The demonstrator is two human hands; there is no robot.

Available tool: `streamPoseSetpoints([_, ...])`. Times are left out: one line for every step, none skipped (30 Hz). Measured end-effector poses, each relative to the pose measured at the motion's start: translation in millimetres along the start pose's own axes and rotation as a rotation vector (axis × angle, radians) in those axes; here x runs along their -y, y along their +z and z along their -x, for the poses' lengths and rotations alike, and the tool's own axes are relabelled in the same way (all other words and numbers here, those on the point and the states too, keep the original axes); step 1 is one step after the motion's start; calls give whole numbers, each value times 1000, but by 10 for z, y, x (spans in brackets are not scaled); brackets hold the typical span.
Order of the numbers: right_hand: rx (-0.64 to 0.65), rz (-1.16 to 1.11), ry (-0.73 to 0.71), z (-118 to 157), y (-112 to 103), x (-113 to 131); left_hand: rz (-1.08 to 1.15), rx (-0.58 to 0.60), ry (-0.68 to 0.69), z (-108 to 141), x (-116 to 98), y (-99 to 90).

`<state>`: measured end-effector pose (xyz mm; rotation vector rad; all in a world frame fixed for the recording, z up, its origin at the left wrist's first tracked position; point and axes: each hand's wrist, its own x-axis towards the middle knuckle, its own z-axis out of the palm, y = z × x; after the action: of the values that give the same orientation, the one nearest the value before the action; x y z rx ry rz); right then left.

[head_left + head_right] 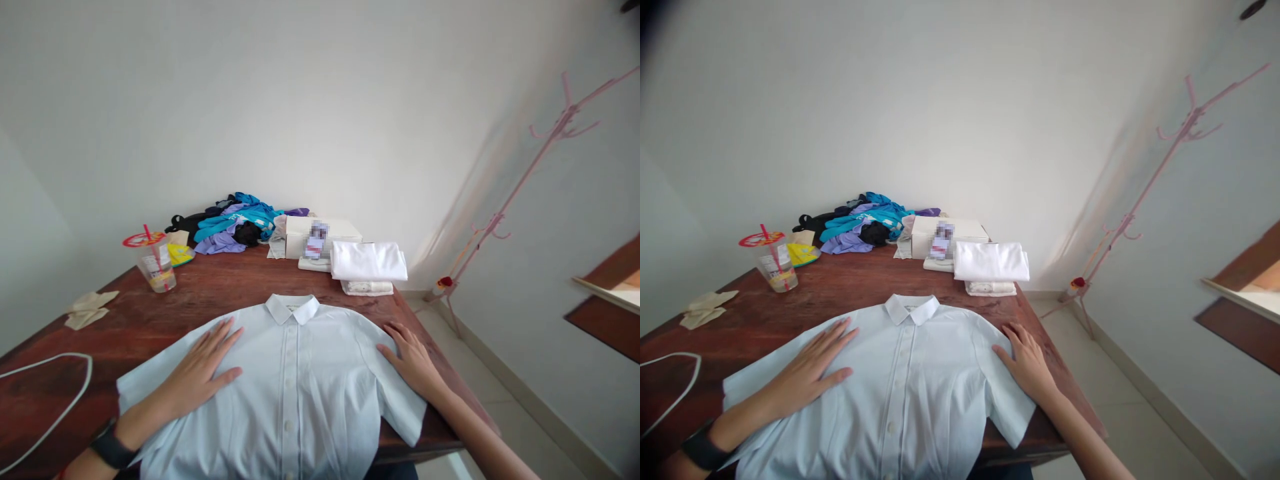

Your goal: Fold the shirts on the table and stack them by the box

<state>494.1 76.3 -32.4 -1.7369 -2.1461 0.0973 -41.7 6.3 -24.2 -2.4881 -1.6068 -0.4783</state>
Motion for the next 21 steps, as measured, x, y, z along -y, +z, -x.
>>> streamPoseSetpoints([-22,12,-13,42,26,-21,-10,-7,-5,24,22,-17])
streamPoseSetpoints([-34,24,-24,67,46,-33,-19,-14,-14,40,37,-31])
streamPoseSetpoints([-36,37,-29,75,59,-38,-28,-19,-22,49,45,-42])
streamPoseSetpoints([-26,46,-30,67,63,-40,-38,-21,-33,52,50,-50])
streamPoseSetpoints([-8,50,-30,47,58,-43,-49,-18,-41,51,51,-55])
streamPoseSetpoints([14,51,-31,17,47,-49,-60,-10,-46,47,49,-58])
streamPoseSetpoints([36,47,-37,-16,32,-58,-69,2,-49,43,45,-62])
streamPoseSetpoints([56,41,-48,-49,13,-70,-76,15,-54,41,38,-67])
streamPoseSetpoints([72,32,-62,-77,-5,-82,-81,28,-60,43,28,-74])
streamPoseSetpoints([83,22,-77,-97,-21,-94,-83,39,-65,51,15,-85])
streamPoseSetpoints([89,12,-92,-108,-33,-103,-83,46,-68,66,-1,-99])
streamPoseSetpoints([88,1,-105,-109,-42,-110,-83,49,-69,88,-19,-114])
streamPoseSetpoints([78,-13,-114,-103,-47,-114,-80,49,-67,115,-39,-130])
streamPoseSetpoints([59,-31,-119,-92,-49,-116,-76,43,-65,145,-60,-145])
streamPoseSetpoints([32,-55,-119,-79,-50,-118,-70,34,-65,174,-79,-158])
streamPoseSetpoints([0,-83,-110,-66,-53,-124,-60,22,-70,201,-96,-168])
streamPoseSetpoints([-37,-117,-91,-57,-57,-134,-46,8,-80,221,-110,-176])
streamPoseSetpoints([-73,-155,-67,-51,-64,-152,-29,-10,-97,235,-122,-182])
streamPoseSetpoints([-110,-198,-40,-49,-75,-178,-10,-32,-120,240,-133,-187])
streamPoseSetpoints([-145,-242,-10,-49,-89,-213,12,-56,-148,240,-142,-193])
streamPoseSetpoints([-179,-286,25,-52,-105,-253,35,-79,-174,234,-151,-200])
